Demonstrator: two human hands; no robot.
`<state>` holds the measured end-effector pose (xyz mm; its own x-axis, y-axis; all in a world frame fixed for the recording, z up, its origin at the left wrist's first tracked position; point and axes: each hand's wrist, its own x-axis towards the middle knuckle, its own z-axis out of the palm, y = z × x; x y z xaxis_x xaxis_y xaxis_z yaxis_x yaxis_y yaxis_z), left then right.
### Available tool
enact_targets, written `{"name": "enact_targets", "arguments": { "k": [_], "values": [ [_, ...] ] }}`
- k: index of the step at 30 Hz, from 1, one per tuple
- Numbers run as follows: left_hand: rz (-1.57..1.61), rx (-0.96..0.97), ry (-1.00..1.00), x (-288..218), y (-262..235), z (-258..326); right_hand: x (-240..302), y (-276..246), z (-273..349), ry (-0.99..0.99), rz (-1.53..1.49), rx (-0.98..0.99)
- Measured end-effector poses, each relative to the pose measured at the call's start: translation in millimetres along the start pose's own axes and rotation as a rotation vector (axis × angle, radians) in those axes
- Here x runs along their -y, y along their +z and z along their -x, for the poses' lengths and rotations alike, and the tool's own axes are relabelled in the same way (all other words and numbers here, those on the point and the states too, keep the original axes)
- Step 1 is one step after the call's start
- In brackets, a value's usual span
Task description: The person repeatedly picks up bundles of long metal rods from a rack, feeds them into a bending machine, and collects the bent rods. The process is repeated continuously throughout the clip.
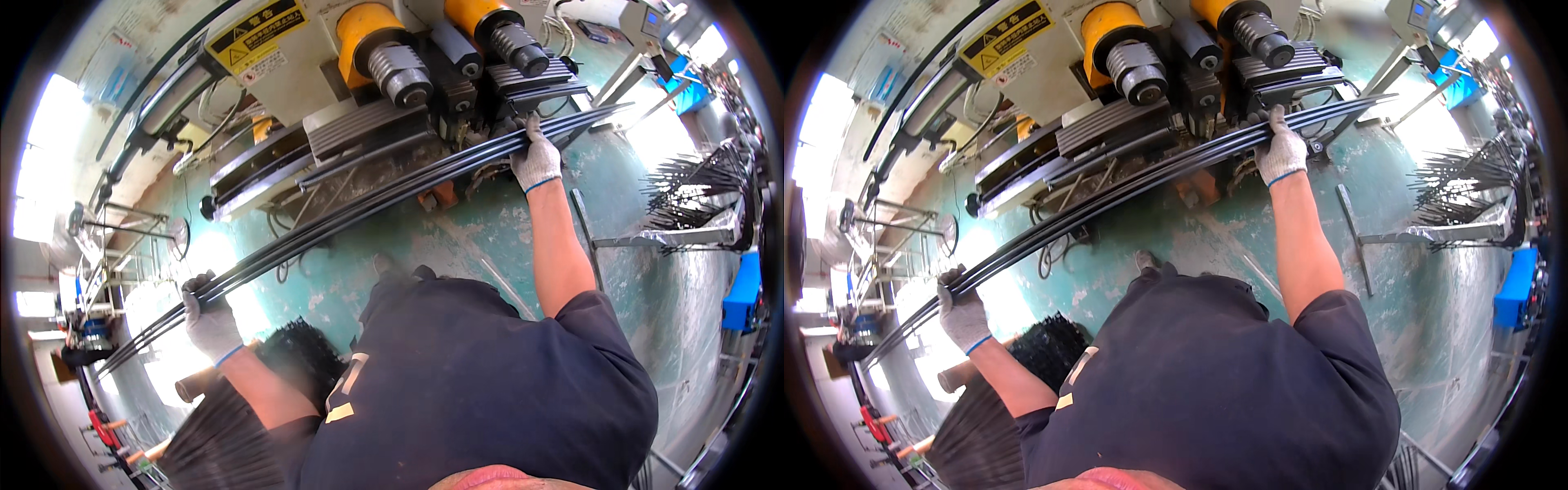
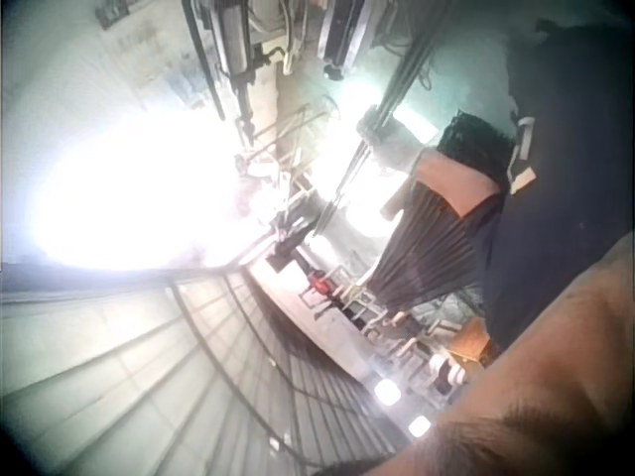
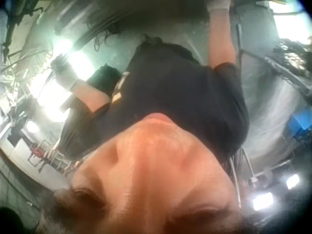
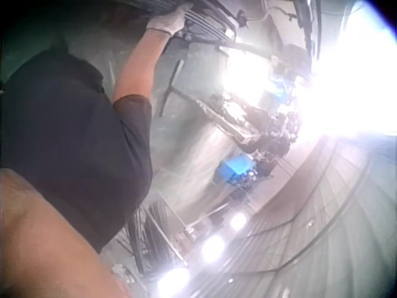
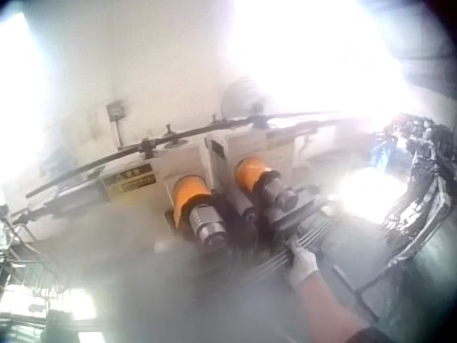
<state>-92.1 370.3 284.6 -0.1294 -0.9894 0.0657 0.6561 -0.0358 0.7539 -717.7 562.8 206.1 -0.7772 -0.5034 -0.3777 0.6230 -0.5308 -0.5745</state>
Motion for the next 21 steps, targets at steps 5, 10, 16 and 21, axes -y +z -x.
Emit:
{"name": "enact_targets", "arguments": {
  "k": [5,10,16,21],
  "values": [
    [-0.004,-0.158,-0.081,57.5,-4.2,-73.2,-34.6,42.3,-18.7,-0.127,0.114,0.048],
    [0.024,-0.141,-0.227,95.8,3.6,-123.4,-44.0,53.1,-47.7,-0.307,0.096,-0.061],
    [0.106,-0.221,-0.267,112.0,14.6,-163.1,-58.1,96.7,-80.1,-0.206,0.259,-0.302],
    [0.091,-0.316,-0.314,138.6,51.5,-176.5,-71.0,68.6,-101.8,-0.931,1.906,-0.135]
  ]
}}
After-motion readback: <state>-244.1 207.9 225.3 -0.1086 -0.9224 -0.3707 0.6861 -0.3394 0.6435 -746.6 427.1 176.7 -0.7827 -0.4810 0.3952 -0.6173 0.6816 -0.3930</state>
